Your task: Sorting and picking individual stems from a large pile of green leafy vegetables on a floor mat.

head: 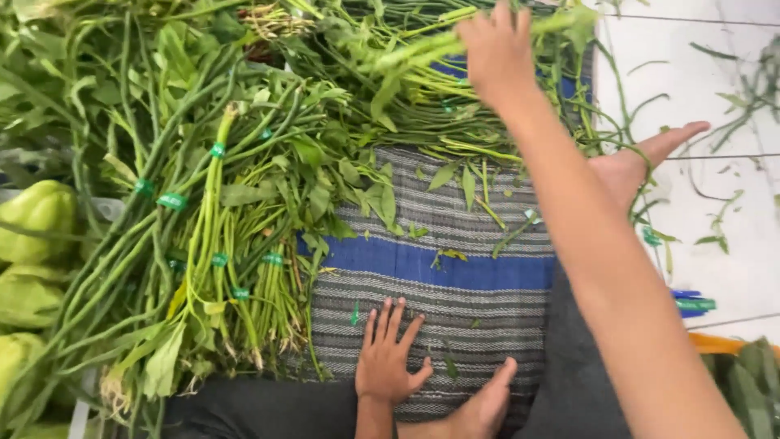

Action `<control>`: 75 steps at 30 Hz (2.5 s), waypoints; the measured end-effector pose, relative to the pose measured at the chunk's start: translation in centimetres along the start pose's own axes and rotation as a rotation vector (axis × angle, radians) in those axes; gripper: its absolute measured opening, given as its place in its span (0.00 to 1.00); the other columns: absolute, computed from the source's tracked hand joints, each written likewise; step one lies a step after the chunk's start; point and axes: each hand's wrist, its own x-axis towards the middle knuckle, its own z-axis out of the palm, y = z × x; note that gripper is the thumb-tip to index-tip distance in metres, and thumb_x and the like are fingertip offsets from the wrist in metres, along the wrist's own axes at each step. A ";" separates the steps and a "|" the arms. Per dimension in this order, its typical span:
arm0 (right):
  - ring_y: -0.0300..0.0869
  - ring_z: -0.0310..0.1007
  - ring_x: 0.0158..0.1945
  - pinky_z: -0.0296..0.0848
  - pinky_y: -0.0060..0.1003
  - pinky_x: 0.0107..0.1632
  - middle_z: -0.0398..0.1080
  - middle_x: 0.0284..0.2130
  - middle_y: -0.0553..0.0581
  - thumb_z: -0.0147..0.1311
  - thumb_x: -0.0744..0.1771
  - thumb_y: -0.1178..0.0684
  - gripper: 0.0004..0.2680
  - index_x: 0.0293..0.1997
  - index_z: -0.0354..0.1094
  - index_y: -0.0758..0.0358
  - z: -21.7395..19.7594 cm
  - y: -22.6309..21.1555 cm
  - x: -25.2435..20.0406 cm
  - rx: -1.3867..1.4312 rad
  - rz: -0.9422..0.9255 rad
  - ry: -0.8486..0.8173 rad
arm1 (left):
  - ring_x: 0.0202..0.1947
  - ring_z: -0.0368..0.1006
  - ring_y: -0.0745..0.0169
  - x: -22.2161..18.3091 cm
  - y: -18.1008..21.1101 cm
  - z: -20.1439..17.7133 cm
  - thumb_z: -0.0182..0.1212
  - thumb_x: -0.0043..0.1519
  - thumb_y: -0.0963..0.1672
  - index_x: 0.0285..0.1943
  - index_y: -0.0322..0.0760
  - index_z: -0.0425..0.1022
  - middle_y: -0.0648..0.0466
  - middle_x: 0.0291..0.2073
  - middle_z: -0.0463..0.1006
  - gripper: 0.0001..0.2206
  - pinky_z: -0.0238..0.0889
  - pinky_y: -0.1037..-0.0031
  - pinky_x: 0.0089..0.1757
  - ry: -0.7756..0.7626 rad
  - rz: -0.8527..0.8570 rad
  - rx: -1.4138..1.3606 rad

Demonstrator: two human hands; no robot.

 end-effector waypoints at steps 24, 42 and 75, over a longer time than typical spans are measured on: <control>0.58 0.77 0.42 0.76 0.53 0.42 0.72 0.46 0.53 0.56 0.64 0.53 0.14 0.56 0.68 0.49 -10.4 -21.9 -31.7 0.719 0.243 -0.635 | 0.72 0.54 0.39 -0.6 -0.3 0.8 0.61 0.48 0.58 0.66 0.46 0.72 0.40 0.70 0.63 0.35 0.42 0.48 0.68 0.034 0.008 0.028; 0.52 0.80 0.47 0.75 0.52 0.54 0.79 0.39 0.49 0.71 0.59 0.49 0.13 0.46 0.79 0.46 -8.7 -15.8 -33.3 0.718 0.297 -0.909 | 0.71 0.56 0.48 2.2 0.7 0.0 0.56 0.63 0.54 0.70 0.50 0.63 0.49 0.68 0.64 0.25 0.40 0.46 0.65 0.166 0.113 0.252; 0.53 0.67 0.55 0.45 0.70 0.65 0.76 0.47 0.56 0.58 0.67 0.53 0.10 0.54 0.74 0.57 10.9 -1.7 -5.4 0.267 0.311 -0.544 | 0.61 0.57 0.36 -0.9 2.1 4.4 0.54 0.52 0.62 0.51 0.44 0.70 0.43 0.59 0.64 0.29 0.48 0.41 0.60 0.106 -0.621 0.377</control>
